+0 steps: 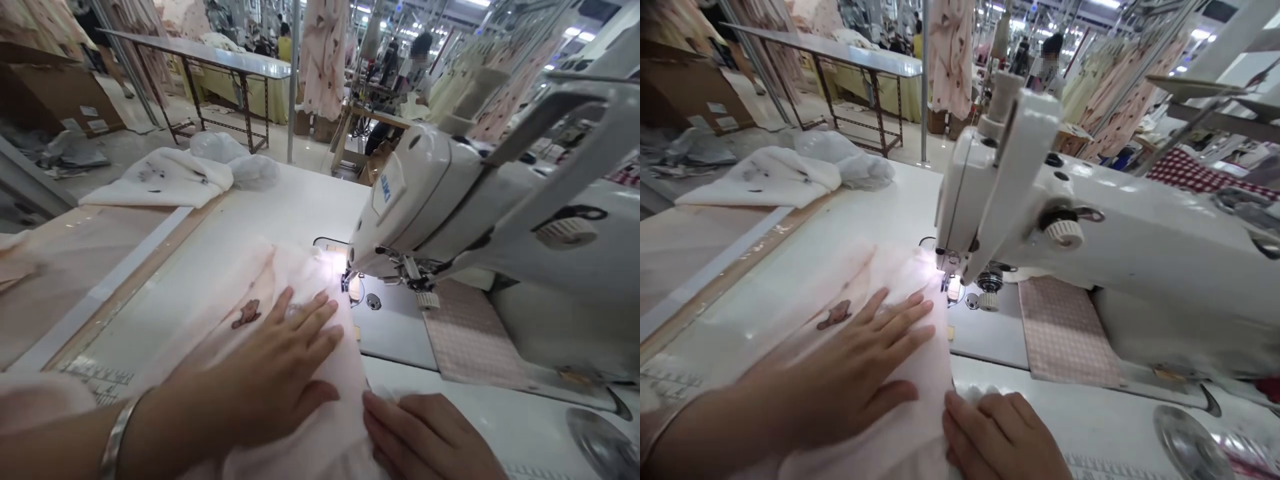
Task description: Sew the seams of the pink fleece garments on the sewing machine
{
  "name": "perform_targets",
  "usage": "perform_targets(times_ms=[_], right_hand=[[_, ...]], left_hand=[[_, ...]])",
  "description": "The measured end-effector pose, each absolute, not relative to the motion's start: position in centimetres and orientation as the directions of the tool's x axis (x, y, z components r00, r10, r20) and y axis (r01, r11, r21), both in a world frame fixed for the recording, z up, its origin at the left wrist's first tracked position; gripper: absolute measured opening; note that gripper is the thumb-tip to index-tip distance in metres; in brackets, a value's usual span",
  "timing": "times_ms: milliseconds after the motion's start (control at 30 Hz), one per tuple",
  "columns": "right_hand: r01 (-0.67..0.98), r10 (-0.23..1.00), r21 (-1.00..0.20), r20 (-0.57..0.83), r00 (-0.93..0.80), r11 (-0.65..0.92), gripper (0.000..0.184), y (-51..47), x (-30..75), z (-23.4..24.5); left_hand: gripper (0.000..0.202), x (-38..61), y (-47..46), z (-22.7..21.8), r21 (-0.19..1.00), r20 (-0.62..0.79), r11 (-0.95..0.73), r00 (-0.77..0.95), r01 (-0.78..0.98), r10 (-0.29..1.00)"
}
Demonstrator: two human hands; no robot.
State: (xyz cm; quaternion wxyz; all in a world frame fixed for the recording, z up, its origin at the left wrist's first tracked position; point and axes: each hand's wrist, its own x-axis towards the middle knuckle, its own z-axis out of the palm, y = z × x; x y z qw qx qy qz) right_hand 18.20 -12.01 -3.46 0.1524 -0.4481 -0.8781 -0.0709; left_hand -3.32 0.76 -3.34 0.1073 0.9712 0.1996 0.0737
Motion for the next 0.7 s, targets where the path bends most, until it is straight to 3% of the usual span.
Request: perform_targets(times_ms=[133, 333, 433, 567, 700], right_hand=[[0.79, 0.741, 0.022, 0.332, -0.584, 0.613, 0.02, -8.7, 17.8, -3.4], [0.816, 0.795, -0.131, 0.358, -0.49, 0.562, 0.021, -4.4, 18.1, -3.7], [0.859, 0.825, -0.085, 0.341, -0.451, 0.504, 0.022, -2.8, 18.7, -4.3], [0.865, 0.787, 0.069, 0.383, -0.483, 0.496, 0.024, -1.8, 19.0, -5.1], [0.892, 0.831, -0.015, 0.373, -0.414, 0.451, 0.027, -2.3, 18.4, -4.4]], left_hand=[[0.056, -2.9, 5.8, -3.2, 0.248, 0.101, -0.922, 0.938, 0.299, 0.331], [0.056, -1.4, 12.1, -3.5, 0.117, 0.161, -0.986, 0.977, 0.119, 0.137], [0.058, -0.5, 14.6, -3.2, 0.072, 0.143, -0.994, 0.986, 0.08, 0.089], [0.055, 0.6, 17.6, -2.5, -0.003, 0.108, -0.995, 0.989, 0.101, 0.101], [0.053, 0.4, 16.4, -2.7, -0.03, 0.107, -0.98, 0.975, 0.197, 0.193]])
